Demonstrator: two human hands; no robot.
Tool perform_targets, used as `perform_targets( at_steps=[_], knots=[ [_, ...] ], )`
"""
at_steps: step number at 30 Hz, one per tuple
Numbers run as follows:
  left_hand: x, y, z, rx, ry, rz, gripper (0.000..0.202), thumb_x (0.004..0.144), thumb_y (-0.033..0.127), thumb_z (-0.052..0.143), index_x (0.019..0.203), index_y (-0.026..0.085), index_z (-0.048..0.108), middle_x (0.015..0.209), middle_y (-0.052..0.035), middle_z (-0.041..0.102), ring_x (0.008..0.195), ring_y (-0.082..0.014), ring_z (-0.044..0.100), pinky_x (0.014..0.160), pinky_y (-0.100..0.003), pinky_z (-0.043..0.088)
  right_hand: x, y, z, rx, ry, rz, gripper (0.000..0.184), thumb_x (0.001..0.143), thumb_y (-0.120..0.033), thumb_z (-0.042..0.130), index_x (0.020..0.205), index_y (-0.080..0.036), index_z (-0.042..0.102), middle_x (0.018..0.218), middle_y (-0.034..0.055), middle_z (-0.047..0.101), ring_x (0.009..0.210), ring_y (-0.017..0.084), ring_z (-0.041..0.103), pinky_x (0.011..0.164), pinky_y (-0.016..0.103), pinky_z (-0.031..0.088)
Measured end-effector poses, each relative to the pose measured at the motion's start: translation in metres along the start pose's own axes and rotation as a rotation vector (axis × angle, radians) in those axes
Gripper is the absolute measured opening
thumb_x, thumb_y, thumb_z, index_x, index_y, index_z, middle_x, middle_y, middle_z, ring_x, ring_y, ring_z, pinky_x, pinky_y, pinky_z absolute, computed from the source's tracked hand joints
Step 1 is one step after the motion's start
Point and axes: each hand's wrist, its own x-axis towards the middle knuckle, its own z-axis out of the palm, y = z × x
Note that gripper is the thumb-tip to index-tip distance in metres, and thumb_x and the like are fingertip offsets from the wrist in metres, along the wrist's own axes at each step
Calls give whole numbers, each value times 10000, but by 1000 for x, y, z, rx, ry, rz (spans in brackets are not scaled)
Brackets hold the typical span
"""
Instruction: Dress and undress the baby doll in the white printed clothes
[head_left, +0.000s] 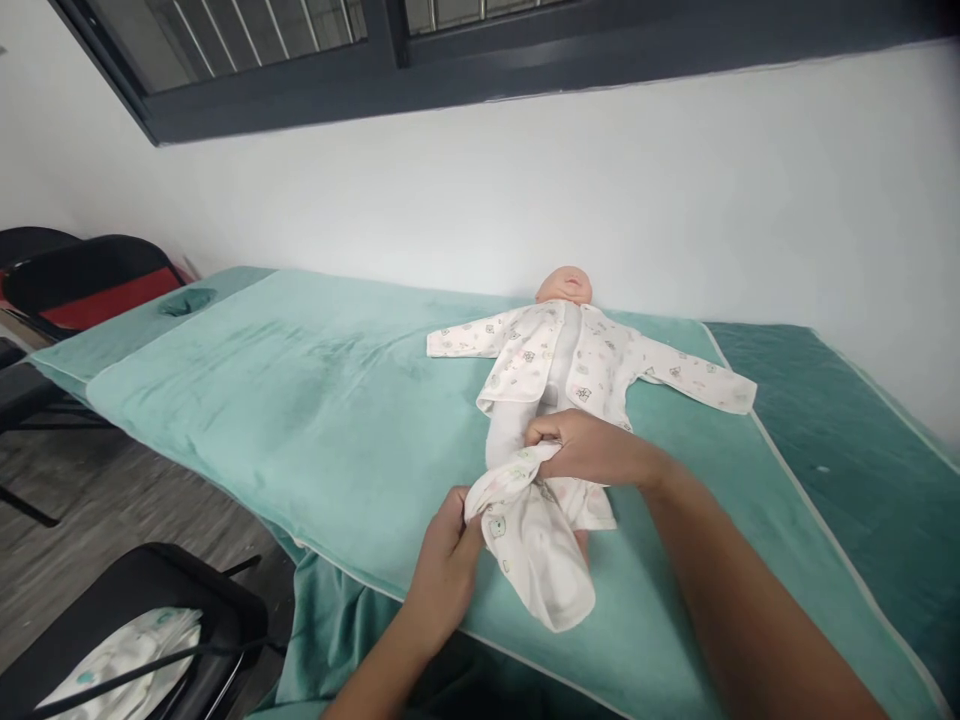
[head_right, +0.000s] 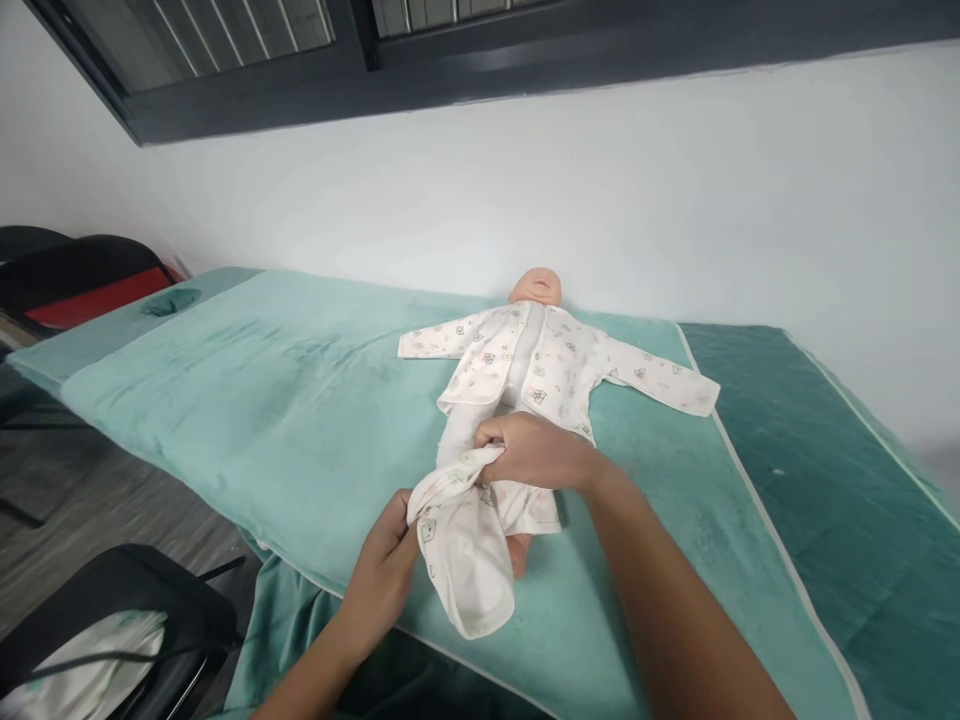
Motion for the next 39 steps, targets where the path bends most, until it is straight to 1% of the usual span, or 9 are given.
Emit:
perform_targets(
  at_steps=[6, 9, 14, 21, 24, 28, 34, 37, 39],
  knots=[
    [37, -11, -12, 115, -5, 154, 271, 913, 448, 485, 948, 191, 563, 861, -16, 599, 797, -166, 527, 710, -273, 433, 0, 3, -4, 20, -1, -1, 201, 744, -399, 648, 811, -221, 586, 861, -13, 611, 788, 177, 542, 642, 279, 369],
    [55, -6, -18, 189, -9, 194, 253, 909, 424, 489, 962, 192, 574, 896, -21, 614, 827, -173, 547, 730, -277, 440, 0, 3, -4, 1, 27, -8, 184, 735, -368, 639, 829, -219, 584, 871, -8, 611, 788, 179, 542, 641, 279, 371],
    [84, 8, -25, 352, -6, 293, 203, 911, 366, 481, 949, 194, 583, 894, -13, 639, 836, -175, 570, 751, -280, 447, 1, 2, -3, -27, 118, 20, 99, 714, -285, 580, 753, -219, 516, 777, -25, 559, 722, 164, 505, 604, 273, 353],
    [131, 12, -20, 534, 9, 518, 239, 941, 340, 430, 1055, 200, 587, 1010, -42, 667, 927, -189, 598, 835, -293, 454, 4, 1, -1, 57, 231, 39, 166, 754, -255, 537, 897, -210, 607, 930, 14, 654, 851, 196, 585, 692, 288, 422],
    [146, 10, -16, 626, 48, 607, 269, 957, 323, 388, 1103, 194, 574, 1070, -69, 653, 984, -204, 596, 870, -312, 442, 5, 2, 0, 82, 279, 51, 138, 798, -283, 522, 895, -213, 591, 903, 5, 639, 828, 183, 582, 683, 282, 425],
    [148, 9, -13, 688, 61, 623, 264, 946, 284, 391, 1119, 189, 567, 1078, -77, 652, 975, -210, 605, 845, -321, 449, 6, 6, 0, 112, 302, 40, 165, 839, -367, 552, 888, -211, 581, 875, -8, 605, 798, 168, 560, 680, 282, 424],
    [135, 11, -16, 644, 46, 647, 203, 913, 264, 432, 1061, 203, 557, 1029, -51, 657, 911, -185, 592, 815, -301, 442, 2, 12, -5, 351, 278, -138, 308, 843, -485, 621, 954, -199, 594, 918, 16, 601, 852, 164, 569, 732, 285, 456],
    [133, 12, -16, 609, 36, 647, 146, 860, 224, 467, 987, 207, 538, 949, -29, 635, 806, -161, 554, 753, -282, 427, -1, 16, -11, 456, 372, -144, 329, 823, -471, 656, 1003, -200, 609, 888, 21, 611, 821, 155, 581, 701, 274, 472],
    [133, 13, -16, 583, 27, 656, 135, 811, 188, 475, 937, 210, 520, 913, -20, 605, 784, -155, 530, 734, -275, 419, -4, 21, -18, 491, 517, -125, 321, 788, -460, 689, 966, -205, 614, 830, 13, 602, 732, 142, 572, 642, 269, 471]
  ],
)
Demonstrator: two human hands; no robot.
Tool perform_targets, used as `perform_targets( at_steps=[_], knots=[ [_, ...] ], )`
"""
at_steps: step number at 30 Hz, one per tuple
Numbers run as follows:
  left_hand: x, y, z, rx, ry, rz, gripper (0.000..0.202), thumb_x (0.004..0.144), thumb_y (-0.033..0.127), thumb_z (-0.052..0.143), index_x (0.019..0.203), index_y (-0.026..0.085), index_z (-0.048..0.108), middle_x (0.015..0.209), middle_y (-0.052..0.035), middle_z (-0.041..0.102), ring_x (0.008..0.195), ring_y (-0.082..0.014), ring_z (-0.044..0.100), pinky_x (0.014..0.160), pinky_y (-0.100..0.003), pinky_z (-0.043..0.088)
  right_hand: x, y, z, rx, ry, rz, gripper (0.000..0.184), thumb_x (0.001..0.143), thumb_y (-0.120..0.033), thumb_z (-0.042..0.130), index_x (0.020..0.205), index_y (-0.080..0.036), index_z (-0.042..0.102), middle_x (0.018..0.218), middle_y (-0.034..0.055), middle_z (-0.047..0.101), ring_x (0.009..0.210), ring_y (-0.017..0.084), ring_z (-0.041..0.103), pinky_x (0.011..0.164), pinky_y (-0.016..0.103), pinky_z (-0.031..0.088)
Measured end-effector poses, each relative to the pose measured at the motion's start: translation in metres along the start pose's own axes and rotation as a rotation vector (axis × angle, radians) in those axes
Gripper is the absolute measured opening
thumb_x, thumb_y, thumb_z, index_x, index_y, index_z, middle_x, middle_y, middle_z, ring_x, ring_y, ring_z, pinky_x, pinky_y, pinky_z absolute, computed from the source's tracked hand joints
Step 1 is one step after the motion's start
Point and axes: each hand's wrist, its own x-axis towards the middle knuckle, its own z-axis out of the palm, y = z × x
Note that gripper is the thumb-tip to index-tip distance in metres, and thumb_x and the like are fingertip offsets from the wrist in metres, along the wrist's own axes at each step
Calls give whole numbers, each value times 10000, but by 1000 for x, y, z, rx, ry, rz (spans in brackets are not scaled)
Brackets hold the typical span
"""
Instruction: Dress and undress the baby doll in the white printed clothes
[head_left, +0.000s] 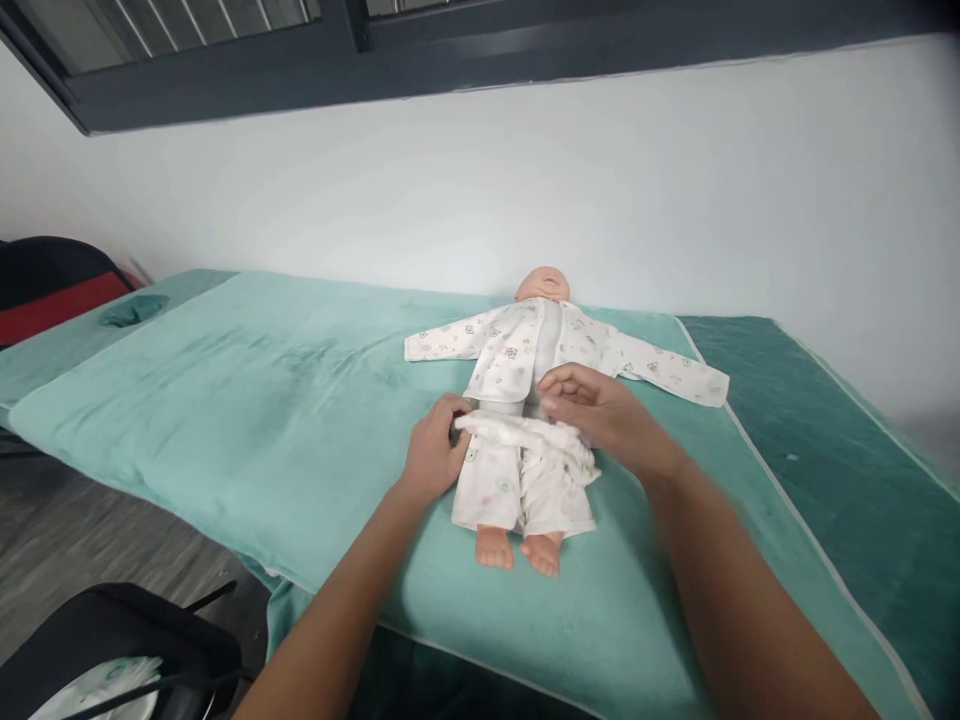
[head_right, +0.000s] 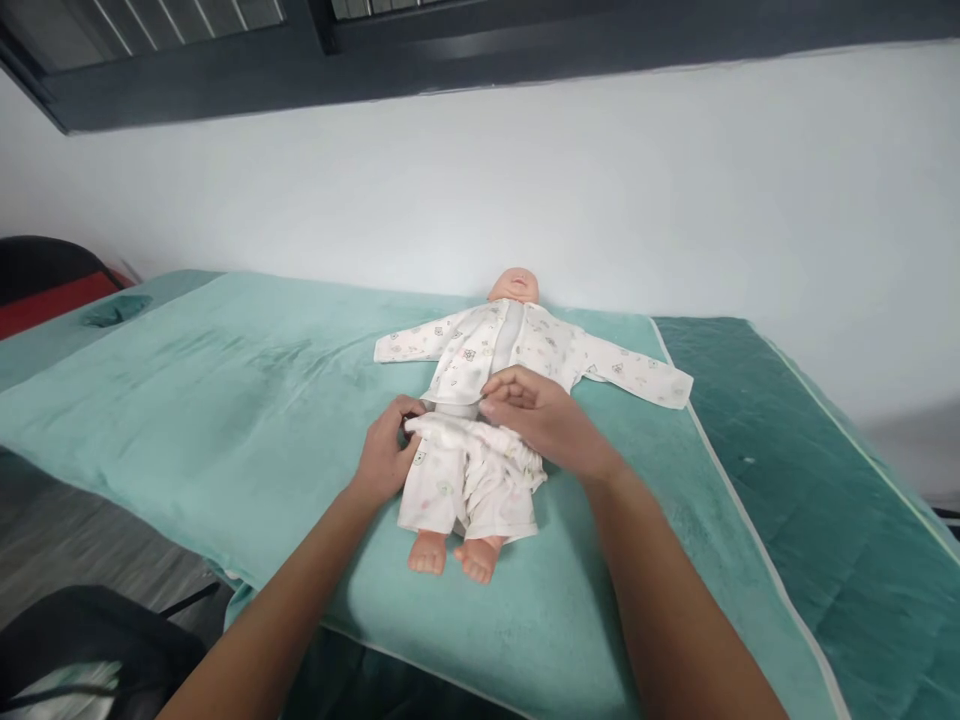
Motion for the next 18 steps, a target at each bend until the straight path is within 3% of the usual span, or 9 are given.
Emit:
perform_targets(
  at_steps=[4, 7, 11, 14, 18],
  knots=[
    [1, 1, -4, -169, 13, 38, 120, 768, 182, 514, 884, 208, 524, 911, -29, 574, 789, -153, 518, 712, -273, 425, -1, 6, -22, 58, 320, -85, 264, 753, -430, 713, 846, -227, 571, 723, -16, 538, 575, 119, 496, 563, 288, 442],
    [3, 0, -10, -398, 75, -13, 113, 856, 284, 516, 893, 195, 575, 931, -53, 590, 857, -173, 554, 755, -292, 448, -2, 14, -27, -34, 448, -145, 235, 793, -432, 672, 836, -240, 545, 713, -19, 524, 584, 134, 491, 580, 302, 431],
    [14, -2, -10, -498, 192, -168, 189, 893, 353, 533, 953, 195, 616, 985, -58, 619, 951, -189, 577, 811, -299, 455, 0, 26, -11, -468, 366, -177, 281, 784, -426, 695, 930, -228, 559, 878, 28, 574, 746, 175, 541, 684, 321, 439],
    [29, -1, -4, -432, 103, -137, 173, 855, 312, 599, 990, 209, 636, 1095, -60, 632, 1065, -204, 572, 898, -312, 445, 3, 32, 5, -727, 327, -232, 275, 795, -390, 689, 950, -219, 539, 948, 53, 564, 829, 205, 541, 738, 334, 426],
    [49, 6, 0, -323, -113, 23, 258, 832, 304, 653, 1079, 229, 656, 1179, -79, 596, 1144, -227, 538, 959, -352, 435, 4, 33, 13, -845, 359, -236, 136, 851, -308, 609, 888, -218, 513, 891, 48, 558, 800, 204, 522, 723, 325, 402]
  ],
)
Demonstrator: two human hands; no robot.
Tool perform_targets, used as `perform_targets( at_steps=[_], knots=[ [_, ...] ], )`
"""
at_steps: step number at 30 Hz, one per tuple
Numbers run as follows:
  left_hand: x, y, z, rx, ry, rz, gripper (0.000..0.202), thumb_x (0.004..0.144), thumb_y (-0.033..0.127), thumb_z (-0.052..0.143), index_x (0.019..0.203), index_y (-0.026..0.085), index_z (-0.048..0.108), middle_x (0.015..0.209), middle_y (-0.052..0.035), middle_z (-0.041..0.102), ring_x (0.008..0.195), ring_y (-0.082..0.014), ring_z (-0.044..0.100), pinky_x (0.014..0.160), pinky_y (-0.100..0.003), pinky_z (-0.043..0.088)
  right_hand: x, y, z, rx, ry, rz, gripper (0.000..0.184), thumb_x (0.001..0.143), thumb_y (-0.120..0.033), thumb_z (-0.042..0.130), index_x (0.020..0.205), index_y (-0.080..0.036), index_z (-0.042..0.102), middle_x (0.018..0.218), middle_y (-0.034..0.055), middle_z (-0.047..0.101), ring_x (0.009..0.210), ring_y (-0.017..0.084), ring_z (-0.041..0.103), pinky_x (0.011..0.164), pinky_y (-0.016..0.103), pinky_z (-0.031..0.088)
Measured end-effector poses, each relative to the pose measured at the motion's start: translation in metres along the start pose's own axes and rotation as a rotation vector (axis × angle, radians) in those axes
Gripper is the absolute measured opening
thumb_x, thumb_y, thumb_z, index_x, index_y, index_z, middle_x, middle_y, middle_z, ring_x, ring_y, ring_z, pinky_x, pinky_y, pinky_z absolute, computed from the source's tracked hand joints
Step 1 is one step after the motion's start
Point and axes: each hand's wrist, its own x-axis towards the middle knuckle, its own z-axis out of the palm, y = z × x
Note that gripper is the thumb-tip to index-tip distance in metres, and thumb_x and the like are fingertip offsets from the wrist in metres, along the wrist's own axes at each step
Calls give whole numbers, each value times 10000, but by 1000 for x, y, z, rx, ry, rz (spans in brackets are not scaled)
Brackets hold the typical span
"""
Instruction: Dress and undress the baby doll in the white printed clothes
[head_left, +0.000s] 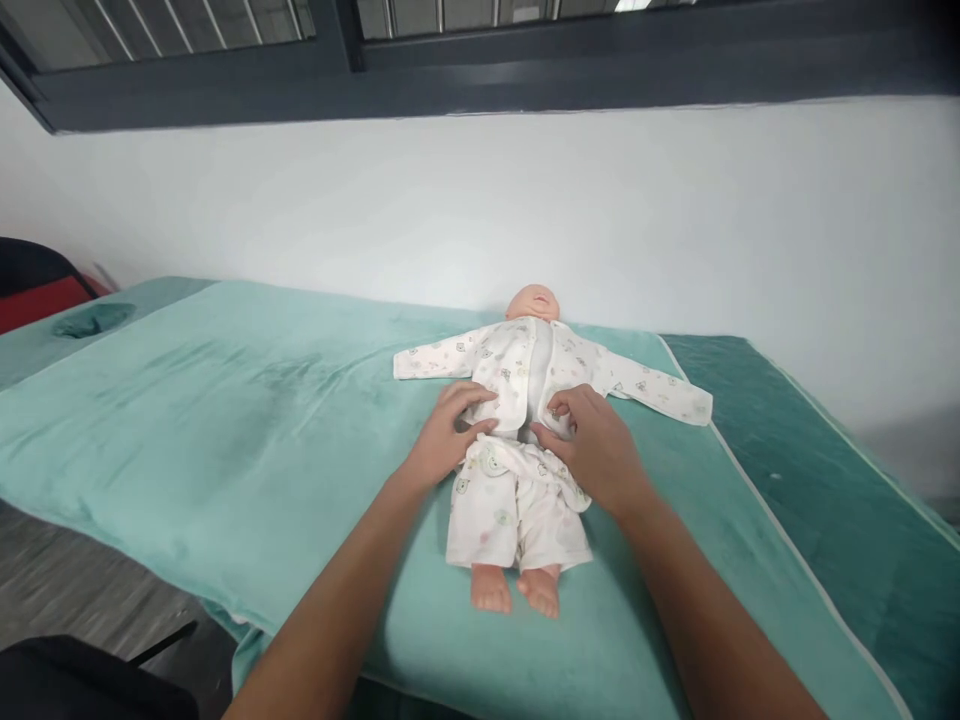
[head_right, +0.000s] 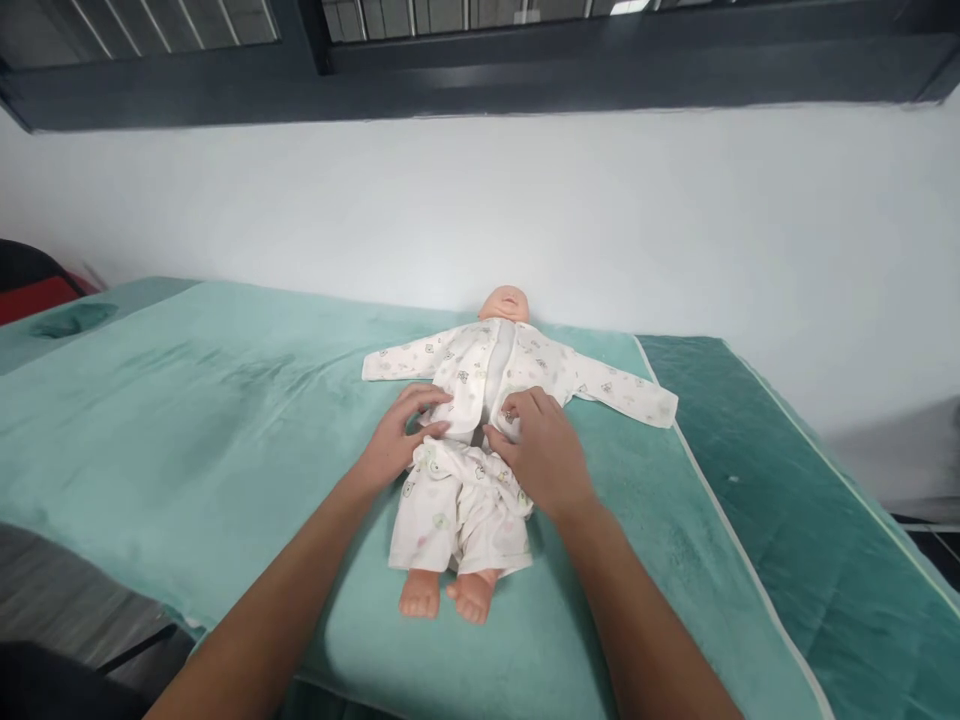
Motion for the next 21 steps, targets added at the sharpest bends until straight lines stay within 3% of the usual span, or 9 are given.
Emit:
perform_targets(
  at_steps=[3, 6, 11, 14, 16, 19, 21],
  knots=[
    [11, 11, -3, 121, -187, 67, 385, 810, 304, 691, 1187, 267, 622, 1247, -83, 550, 1191, -242, 495, 985, -377, 433, -1, -2, 0, 8, 13, -5, 98, 918, -278, 505, 836, -225, 513, 781, 27, 548, 740, 189, 506, 697, 313, 380],
    [18, 23, -4, 306, -282, 149, 433, 789, 252, 700, 1208, 278, 595, 1273, -59, 540, 1180, -246, 475, 1001, -392, 421, -2, -4, 1, 107, 33, -23, 132, 950, -297, 473, 844, -228, 512, 745, 12, 539, 696, 169, 504, 666, 298, 375],
    [17, 26, 5, 580, -163, 246, 257, 873, 158, 531, 1113, 204, 609, 1119, -69, 607, 1017, -237, 519, 889, -398, 427, 0, -7, 5, 210, -10, -51, 116, 959, -303, 496, 875, -226, 517, 794, 14, 564, 687, 148, 502, 651, 286, 383],
    [12, 17, 10, 422, -58, 294, 244, 944, 151, 400, 1037, 182, 623, 1003, -69, 627, 932, -198, 540, 854, -350, 433, 3, -7, 7, 227, -55, -12, 116, 957, -305, 509, 874, -225, 526, 765, 3, 552, 664, 140, 486, 634, 281, 382],
    [10, 11, 11, 241, -19, 239, 212, 963, 219, 422, 985, 187, 630, 926, -51, 630, 872, -176, 551, 814, -313, 439, 4, -7, 7, 225, -53, 2, 119, 952, -308, 519, 869, -224, 530, 750, -5, 545, 649, 134, 476, 627, 280, 377],
    [10, 4, 11, -61, 111, -15, 191, 940, 346, 514, 894, 191, 616, 808, -11, 604, 749, -142, 536, 704, -266, 430, 4, -8, 7, 224, -34, 55, 138, 940, -322, 534, 845, -222, 543, 725, -13, 545, 635, 130, 472, 611, 277, 371],
    [14, -2, 10, -280, 285, -183, 222, 905, 407, 567, 874, 189, 598, 775, 9, 577, 708, -122, 516, 658, -239, 421, 2, -7, 8, 247, 1, 127, 151, 926, -335, 547, 829, -220, 555, 710, -18, 549, 625, 128, 476, 600, 273, 374]
  ],
)
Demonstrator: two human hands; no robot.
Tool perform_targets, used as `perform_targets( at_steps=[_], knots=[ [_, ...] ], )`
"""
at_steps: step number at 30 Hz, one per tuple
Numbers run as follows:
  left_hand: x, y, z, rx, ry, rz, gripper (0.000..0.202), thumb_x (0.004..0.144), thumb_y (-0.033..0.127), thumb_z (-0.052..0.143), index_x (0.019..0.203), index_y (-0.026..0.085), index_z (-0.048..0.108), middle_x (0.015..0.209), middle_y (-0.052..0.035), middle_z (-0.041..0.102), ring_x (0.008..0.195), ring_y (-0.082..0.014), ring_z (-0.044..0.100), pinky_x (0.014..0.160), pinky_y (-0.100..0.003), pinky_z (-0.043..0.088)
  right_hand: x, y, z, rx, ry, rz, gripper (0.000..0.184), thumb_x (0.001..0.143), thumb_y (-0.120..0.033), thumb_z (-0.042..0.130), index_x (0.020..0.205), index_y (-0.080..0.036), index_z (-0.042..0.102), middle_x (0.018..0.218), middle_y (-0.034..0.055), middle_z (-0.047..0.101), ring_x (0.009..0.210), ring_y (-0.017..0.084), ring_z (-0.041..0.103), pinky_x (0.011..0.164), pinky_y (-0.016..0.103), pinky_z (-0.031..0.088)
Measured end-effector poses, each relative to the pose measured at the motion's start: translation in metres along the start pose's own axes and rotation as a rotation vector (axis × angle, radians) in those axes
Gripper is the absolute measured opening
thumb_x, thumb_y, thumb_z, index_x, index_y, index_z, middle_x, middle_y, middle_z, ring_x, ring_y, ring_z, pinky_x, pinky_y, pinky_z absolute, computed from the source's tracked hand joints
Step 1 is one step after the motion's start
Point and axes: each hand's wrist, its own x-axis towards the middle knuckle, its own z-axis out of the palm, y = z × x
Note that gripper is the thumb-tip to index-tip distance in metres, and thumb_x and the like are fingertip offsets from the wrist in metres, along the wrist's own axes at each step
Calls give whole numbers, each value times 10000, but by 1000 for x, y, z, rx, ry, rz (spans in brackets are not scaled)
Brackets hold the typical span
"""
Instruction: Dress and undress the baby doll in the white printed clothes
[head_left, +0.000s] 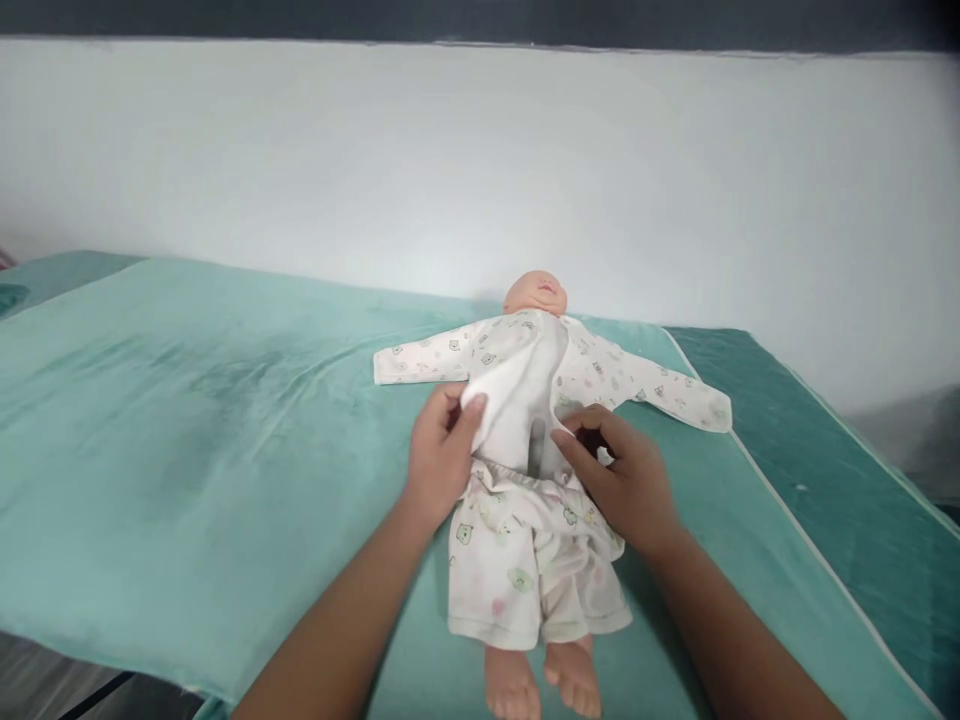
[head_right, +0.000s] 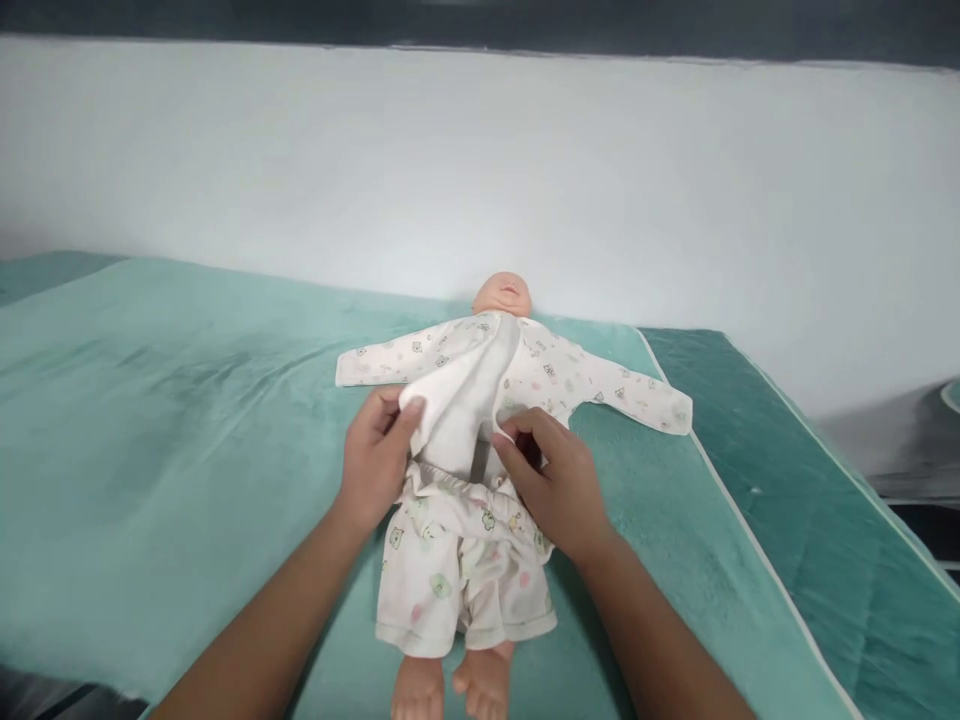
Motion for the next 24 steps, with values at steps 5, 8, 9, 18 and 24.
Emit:
perform_targets(
  at_steps=[5, 8, 9, 18, 24],
  knots=[
    [21, -21, -16, -346, 402, -90, 303, 829, 473, 645, 892, 187, 567, 808, 18, 550, 704, -97, 509, 655, -218, 429, -1, 11, 1, 252, 268, 172, 202, 856, -402, 632, 844, -210, 573, 672, -31, 550, 569, 114, 479, 529, 247, 373],
    [30, -35, -36, -241, 550, -123, 295, 835, 466, 622, 895, 187, 545, 773, 27, 521, 639, -86, 485, 588, -208, 404, 4, 25, -5, 378, 474, 237, 249, 814, -429, 672, 823, -202, 569, 631, -47, 517, 544, 99, 462, 505, 225, 359],
    [31, -39, -43, -171, 560, -133, 280, 846, 457, 604, 896, 189, 538, 764, 28, 518, 616, -86, 475, 565, -208, 392, 6, 31, -9, 393, 543, 242, 265, 795, -437, 687, 816, -200, 570, 631, -48, 517, 550, 97, 465, 515, 223, 367],
    [15, -39, -81, 794, 365, -166, 221, 930, 385, 436, 979, 202, 548, 817, -62, 644, 747, -216, 587, 618, -288, 359, -54, 122, -93, 39, 485, 499, 390, 764, -510, 656, 989, -199, 587, 620, -23, 601, 496, 161, 528, 485, 288, 389],
    [12, -36, -75, 1157, 272, -239, 281, 946, 362, 371, 1051, 193, 570, 919, -142, 661, 859, -299, 629, 658, -340, 392, -77, 124, -102, -395, 258, 481, 371, 834, -449, 542, 1107, -209, 618, 637, -9, 621, 586, 197, 583, 585, 313, 399]
  ],
)
